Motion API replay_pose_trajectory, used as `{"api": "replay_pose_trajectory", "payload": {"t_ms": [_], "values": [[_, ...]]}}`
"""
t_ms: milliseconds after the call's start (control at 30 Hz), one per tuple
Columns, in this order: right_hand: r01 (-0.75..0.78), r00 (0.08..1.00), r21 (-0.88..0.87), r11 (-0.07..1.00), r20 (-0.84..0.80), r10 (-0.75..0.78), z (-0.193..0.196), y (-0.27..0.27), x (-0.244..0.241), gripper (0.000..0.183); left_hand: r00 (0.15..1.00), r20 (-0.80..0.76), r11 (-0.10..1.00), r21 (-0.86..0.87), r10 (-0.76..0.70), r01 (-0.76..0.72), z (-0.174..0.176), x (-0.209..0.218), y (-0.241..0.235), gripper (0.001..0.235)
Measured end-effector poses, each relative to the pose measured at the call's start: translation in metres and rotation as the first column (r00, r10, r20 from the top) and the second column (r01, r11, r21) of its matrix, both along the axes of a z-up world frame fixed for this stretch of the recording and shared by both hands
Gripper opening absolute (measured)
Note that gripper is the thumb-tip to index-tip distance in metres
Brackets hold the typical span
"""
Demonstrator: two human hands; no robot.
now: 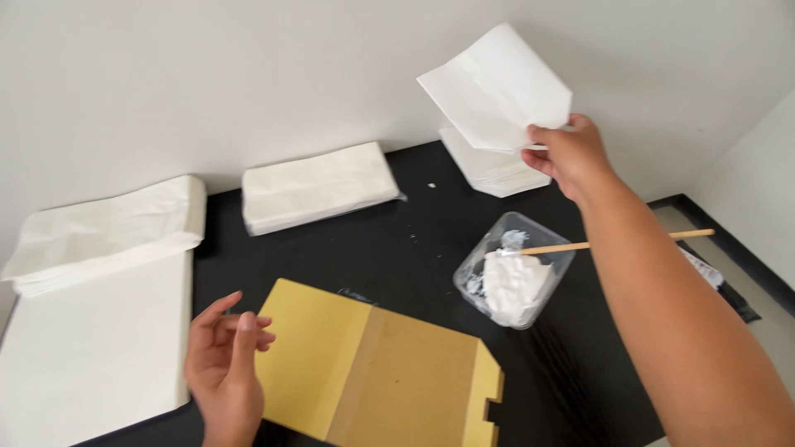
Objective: The person applies white adhesive to the edges of a folded white paper piece using a brush, then presses the edges together. They then place a yellow cardboard piece onto a larger white sheet and fold the white sheet over the cardboard, smoothing it down.
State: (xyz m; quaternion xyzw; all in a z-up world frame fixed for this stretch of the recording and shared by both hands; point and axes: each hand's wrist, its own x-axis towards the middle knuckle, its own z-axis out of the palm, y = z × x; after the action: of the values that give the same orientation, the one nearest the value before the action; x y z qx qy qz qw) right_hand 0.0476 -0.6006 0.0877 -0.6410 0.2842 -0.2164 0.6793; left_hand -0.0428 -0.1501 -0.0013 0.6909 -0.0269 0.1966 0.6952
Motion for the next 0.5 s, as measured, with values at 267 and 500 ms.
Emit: {"api": "replay_pose_trajectory", "payload": {"t_ms": [267,500], "values": [[0.032,0.93,0.016,0.999,-0.366,-0.024,-0.042,-0.04,0.057,0.031,0.999,-0.025,0.983,0.178,0.041,-0.036,-0.014,0.002,-0.001,0.028],[-0.006,0.897,-0.058,0.998,-0.443,-0.02,-0.056,-0.047,0.057,0.066,0.998,0.024,0.971,0.231,0.053,-0.058,-0.017,0.002,-0.003,0.029]]}}
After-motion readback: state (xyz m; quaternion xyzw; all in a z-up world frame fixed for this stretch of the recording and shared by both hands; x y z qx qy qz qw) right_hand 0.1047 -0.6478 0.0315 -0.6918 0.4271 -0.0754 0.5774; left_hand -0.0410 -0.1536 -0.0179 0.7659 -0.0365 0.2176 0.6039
